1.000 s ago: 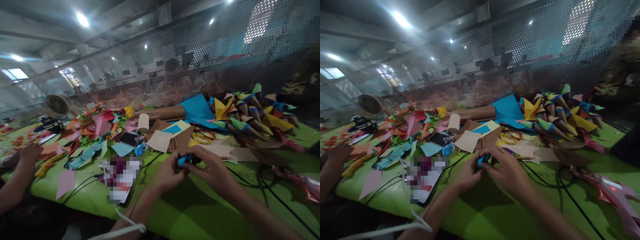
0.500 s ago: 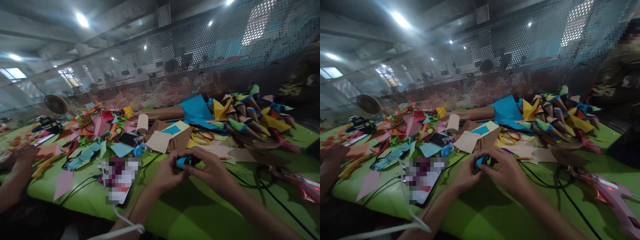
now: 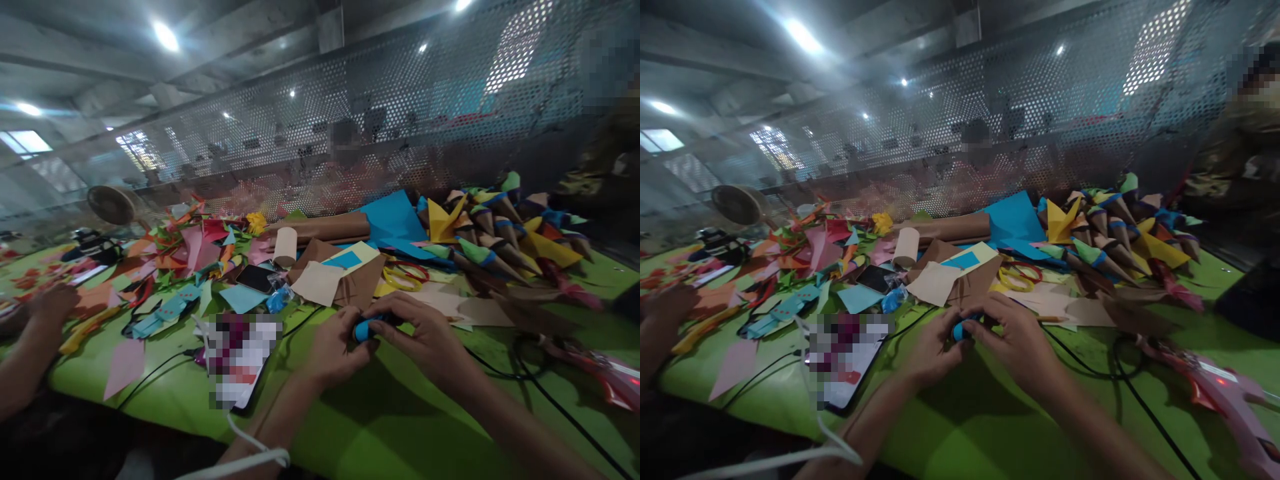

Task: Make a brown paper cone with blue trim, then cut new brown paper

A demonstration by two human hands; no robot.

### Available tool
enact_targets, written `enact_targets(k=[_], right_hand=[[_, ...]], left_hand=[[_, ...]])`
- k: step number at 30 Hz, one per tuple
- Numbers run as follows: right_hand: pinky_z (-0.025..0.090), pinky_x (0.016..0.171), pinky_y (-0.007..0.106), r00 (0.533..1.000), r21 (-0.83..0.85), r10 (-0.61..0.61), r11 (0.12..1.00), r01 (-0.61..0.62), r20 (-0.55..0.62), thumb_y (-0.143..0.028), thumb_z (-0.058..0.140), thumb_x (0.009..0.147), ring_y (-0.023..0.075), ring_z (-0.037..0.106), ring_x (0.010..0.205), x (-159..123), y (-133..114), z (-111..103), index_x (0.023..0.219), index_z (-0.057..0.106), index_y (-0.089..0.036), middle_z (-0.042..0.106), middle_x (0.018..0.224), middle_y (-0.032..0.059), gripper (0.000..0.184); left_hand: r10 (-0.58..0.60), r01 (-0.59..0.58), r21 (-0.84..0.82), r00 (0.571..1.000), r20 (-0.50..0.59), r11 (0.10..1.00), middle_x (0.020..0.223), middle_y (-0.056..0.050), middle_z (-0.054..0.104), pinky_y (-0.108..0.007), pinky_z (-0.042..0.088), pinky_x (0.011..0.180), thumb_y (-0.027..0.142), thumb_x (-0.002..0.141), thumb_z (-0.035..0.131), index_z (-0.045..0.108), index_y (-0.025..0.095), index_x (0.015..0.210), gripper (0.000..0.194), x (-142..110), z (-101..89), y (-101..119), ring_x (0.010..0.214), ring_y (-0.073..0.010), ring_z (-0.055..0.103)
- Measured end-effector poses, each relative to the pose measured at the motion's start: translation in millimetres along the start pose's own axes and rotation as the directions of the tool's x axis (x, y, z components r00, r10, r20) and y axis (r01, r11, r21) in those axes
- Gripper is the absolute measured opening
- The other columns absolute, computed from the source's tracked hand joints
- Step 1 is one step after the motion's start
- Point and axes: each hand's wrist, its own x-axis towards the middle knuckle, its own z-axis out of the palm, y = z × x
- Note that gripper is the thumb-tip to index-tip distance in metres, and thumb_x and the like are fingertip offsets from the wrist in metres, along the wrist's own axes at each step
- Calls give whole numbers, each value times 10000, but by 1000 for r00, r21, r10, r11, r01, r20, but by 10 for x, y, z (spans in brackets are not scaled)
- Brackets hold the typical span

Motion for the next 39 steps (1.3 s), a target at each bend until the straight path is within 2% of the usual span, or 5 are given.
enact_targets(k=[11, 15, 19, 29, 39], right_hand=[[524, 707, 299, 997, 13, 56, 998, -56, -51, -287, 639, 873, 183, 630, 819, 2, 2, 9, 1176, 631, -245, 689, 1044, 55, 306], [488, 624, 268, 990, 4, 68, 998, -68, -127, -270, 655, 841, 153, 574, 705, 5, 21, 16, 973, 613, -209, 651, 901, 35, 152], [461, 643, 265, 997, -27, 13, 1000, -15, -75, -214, 626, 861, 156, 573, 723, -1, -2, 22, 826, 609, -207, 622, 814, 20, 39], [489, 752, 297, 992, -160, -122, 980, 119, -10, -106, 572, 864, 185, 631, 853, -57, 42, 118, 930, 689, -226, 667, 911, 42, 180], [469, 676, 276, 989, -271, -151, 952, 142, -10, -95, 581, 842, 182, 622, 786, -71, 9, 162, 863, 669, -214, 663, 845, 37, 150]], left_hand=[[-99, 95, -301, 995, 1, 949, 974, -21, 608, -304, 452, 814, 453, 872, 519, 565, 231, 1082, 309, -11, 24, -49, 910, -206, 547], [-155, 137, -431, 988, -6, 892, 1028, -39, 627, -328, 456, 879, 533, 874, 492, 567, 236, 1150, 412, -12, 44, -113, 1010, -234, 545], [-215, 164, -495, 976, -47, 853, 1020, -50, 636, -343, 456, 905, 531, 860, 514, 597, 222, 1089, 394, -12, 49, -144, 1031, -241, 535], [-232, 160, -556, 971, -61, 815, 1197, -56, 632, -364, 416, 1005, 474, 861, 504, 545, 217, 1232, 453, 14, 18, -59, 1125, -245, 535], [-202, 133, -638, 979, -36, 759, 1304, -61, 578, -365, 401, 1002, 441, 883, 505, 466, 218, 1350, 519, 9, 67, -134, 1144, -240, 519]])
